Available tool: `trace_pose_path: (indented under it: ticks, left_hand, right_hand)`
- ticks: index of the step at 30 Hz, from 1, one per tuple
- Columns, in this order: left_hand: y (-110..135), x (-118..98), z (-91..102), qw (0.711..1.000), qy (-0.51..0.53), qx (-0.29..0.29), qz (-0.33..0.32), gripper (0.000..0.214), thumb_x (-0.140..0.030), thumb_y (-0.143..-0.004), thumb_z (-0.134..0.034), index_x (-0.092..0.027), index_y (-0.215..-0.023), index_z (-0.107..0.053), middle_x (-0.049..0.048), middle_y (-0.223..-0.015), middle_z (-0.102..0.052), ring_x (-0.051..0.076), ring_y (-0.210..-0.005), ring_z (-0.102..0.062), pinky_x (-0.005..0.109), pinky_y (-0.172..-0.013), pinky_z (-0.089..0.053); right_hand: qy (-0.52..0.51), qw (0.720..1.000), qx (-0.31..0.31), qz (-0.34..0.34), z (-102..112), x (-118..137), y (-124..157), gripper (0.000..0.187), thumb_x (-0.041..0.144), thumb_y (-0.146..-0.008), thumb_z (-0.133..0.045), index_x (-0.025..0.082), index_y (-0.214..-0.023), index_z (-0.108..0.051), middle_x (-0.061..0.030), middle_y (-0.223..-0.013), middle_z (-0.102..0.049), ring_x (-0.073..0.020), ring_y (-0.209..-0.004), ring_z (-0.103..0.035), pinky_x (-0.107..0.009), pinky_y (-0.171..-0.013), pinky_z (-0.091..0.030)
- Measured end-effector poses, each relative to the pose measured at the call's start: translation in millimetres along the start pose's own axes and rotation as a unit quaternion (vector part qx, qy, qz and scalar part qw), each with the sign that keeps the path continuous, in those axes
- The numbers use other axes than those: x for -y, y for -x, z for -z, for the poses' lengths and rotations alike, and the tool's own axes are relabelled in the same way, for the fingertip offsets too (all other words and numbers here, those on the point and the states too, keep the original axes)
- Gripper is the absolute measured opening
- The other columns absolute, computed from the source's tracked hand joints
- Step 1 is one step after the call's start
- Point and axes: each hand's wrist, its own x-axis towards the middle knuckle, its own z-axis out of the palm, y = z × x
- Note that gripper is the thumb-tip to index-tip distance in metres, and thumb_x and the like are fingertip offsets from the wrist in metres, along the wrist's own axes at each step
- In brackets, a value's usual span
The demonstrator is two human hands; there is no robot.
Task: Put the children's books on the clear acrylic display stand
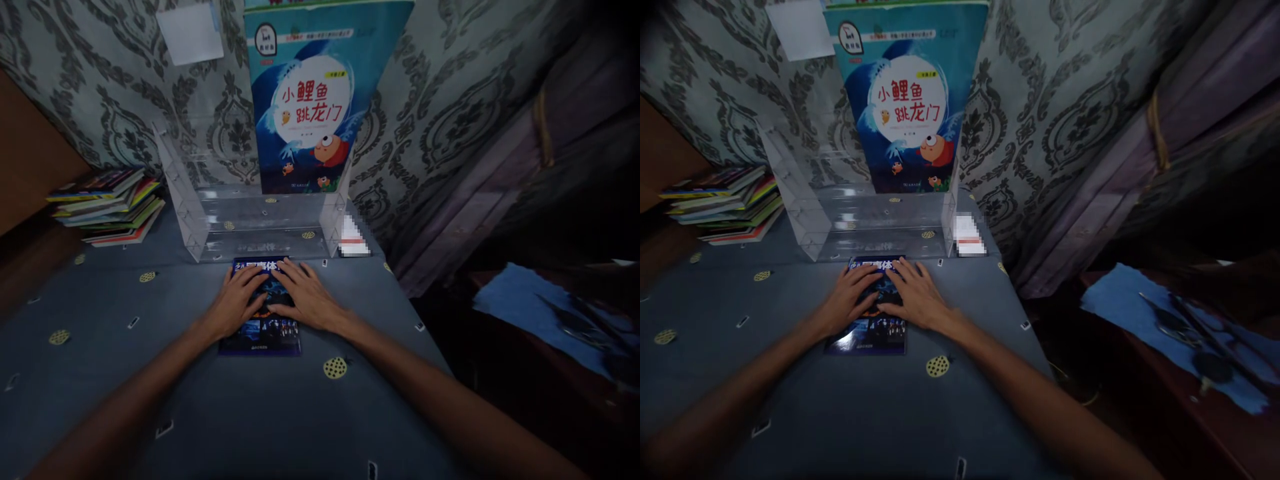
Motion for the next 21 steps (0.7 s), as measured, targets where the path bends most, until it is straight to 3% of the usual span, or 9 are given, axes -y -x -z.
trace_pose_path:
  ticks: [4, 10, 16, 21]
  left_hand:
    - [0, 2, -4.4, 1.000, 0.010, -0.026, 0.011, 0.038, -0.037, -0.102, -0.047, -0.022, -0.136, -0.055, 0.0132, -0.146, -0.056, 0.029, -0.140, -0.048, 0.060, -0.120, -0.031]
    - [3, 4, -9.2, 0.995, -0.012, -0.055, 0.084, 0.049, -0.047, -0.102, -0.046, -0.017, -0.140, -0.050, 0.0173, -0.151, -0.050, 0.034, -0.147, -0.039, 0.055, -0.117, -0.038]
    - [0, 1, -6.5, 0.995, -0.047, -0.049, 0.076, 0.058, -0.055, -0.099, -0.046, -0.015, -0.141, -0.048, 0.0224, -0.150, -0.049, 0.038, -0.143, -0.043, 0.059, -0.112, -0.040]
    - [-5, 5, -0.1, 0.995, -0.052, -0.045, 0.074, 0.057, -0.058, -0.098, -0.049, -0.018, -0.138, -0.051, 0.0198, -0.144, -0.053, 0.037, -0.135, -0.049, 0.057, -0.107, -0.043]
  right_hand:
    - [-0.002, 1.000, -0.004, -0.001, -1, -3, 0, 0.082, 0.068, -0.093, -0.053, 0.012, -0.152, -0.045, -0.0221, -0.161, -0.035, -0.0348, -0.153, -0.028, -0.060, -0.124, -0.024]
    - [-0.014, 0.999, -0.028, -0.019, -5, -9, 1, 0.084, 0.076, -0.088, -0.054, 0.023, -0.152, -0.045, -0.0183, -0.163, -0.033, -0.0390, -0.152, -0.028, -0.064, -0.120, -0.026]
    - [-0.019, 1.000, -0.019, -0.016, -3, -13, -1, 0.086, 0.078, -0.087, -0.052, 0.021, -0.151, -0.046, -0.0206, -0.161, -0.035, -0.0409, -0.148, -0.032, -0.064, -0.118, -0.029]
    - [-0.026, 0.999, -0.027, -0.015, -3, -16, -3, 0.085, 0.081, -0.085, -0.052, 0.026, -0.150, -0.047, -0.0162, -0.160, -0.037, -0.0406, -0.146, -0.035, -0.064, -0.118, -0.031]
